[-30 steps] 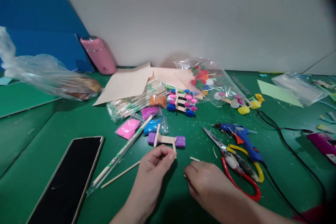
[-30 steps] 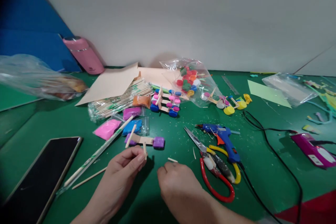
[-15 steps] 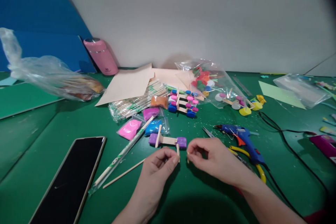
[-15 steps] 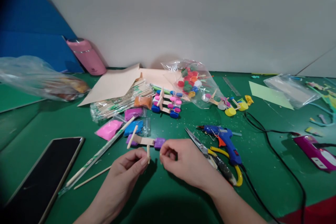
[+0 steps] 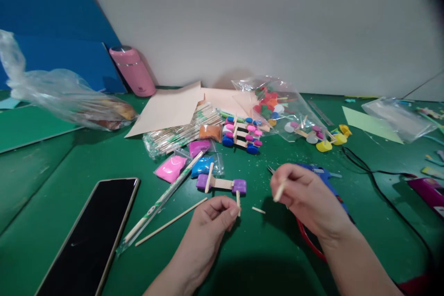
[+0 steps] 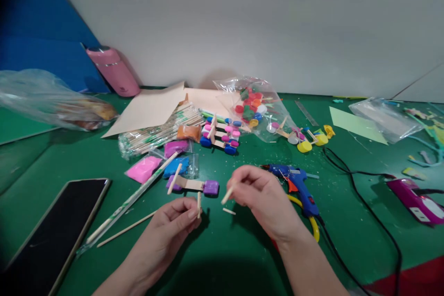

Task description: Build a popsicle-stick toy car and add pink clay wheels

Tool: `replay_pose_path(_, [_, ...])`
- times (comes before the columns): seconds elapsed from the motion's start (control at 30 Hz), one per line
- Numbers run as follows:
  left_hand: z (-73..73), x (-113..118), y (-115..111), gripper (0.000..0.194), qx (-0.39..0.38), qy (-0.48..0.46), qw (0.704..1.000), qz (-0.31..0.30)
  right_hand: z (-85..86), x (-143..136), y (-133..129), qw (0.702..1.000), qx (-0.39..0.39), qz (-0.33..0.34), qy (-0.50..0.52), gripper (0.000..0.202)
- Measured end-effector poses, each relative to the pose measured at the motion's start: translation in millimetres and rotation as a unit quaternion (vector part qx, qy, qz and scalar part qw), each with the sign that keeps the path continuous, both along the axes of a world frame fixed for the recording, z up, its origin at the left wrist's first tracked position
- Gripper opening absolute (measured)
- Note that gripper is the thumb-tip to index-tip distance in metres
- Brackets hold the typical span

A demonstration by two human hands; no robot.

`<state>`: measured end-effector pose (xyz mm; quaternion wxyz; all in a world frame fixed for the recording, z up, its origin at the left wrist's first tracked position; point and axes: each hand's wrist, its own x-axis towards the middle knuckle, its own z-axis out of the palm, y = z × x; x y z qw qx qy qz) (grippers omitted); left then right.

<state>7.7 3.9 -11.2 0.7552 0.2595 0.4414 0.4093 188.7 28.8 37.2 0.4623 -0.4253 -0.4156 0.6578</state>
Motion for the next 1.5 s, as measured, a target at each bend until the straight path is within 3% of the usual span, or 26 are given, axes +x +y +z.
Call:
replay_pose_path(0.1, [1.3,0.6,0.7,0.015,-0.016,-0.035,0.999,-0.013,-1.4,-9.5,0.4,0.980,0.006,0.092,-0.177,0.009])
replay_pose_path(0.23, [2.6,0.7,0.3,0.015,-0.027,-0.047,0.998,-0.027,-1.9,-14.6,1.4,0.962,0.019,0.125,-0.241,0.013])
replay_pose_path(0.57, [0.5,0.4,-0.2,0.015,-0.019,-0.042,0.998,-0.038,-5.1,-19.5,4.4,0.966,-0.018,0.133,-0.221,0.012])
replay_pose_path(1.5, [1.9,-0.7,-1.7,0.013,-0.016,-0.029,0.999,-0.042,-12.9,-24.3,-0.4,0.979,-0.009,0.103,-0.174,0.013])
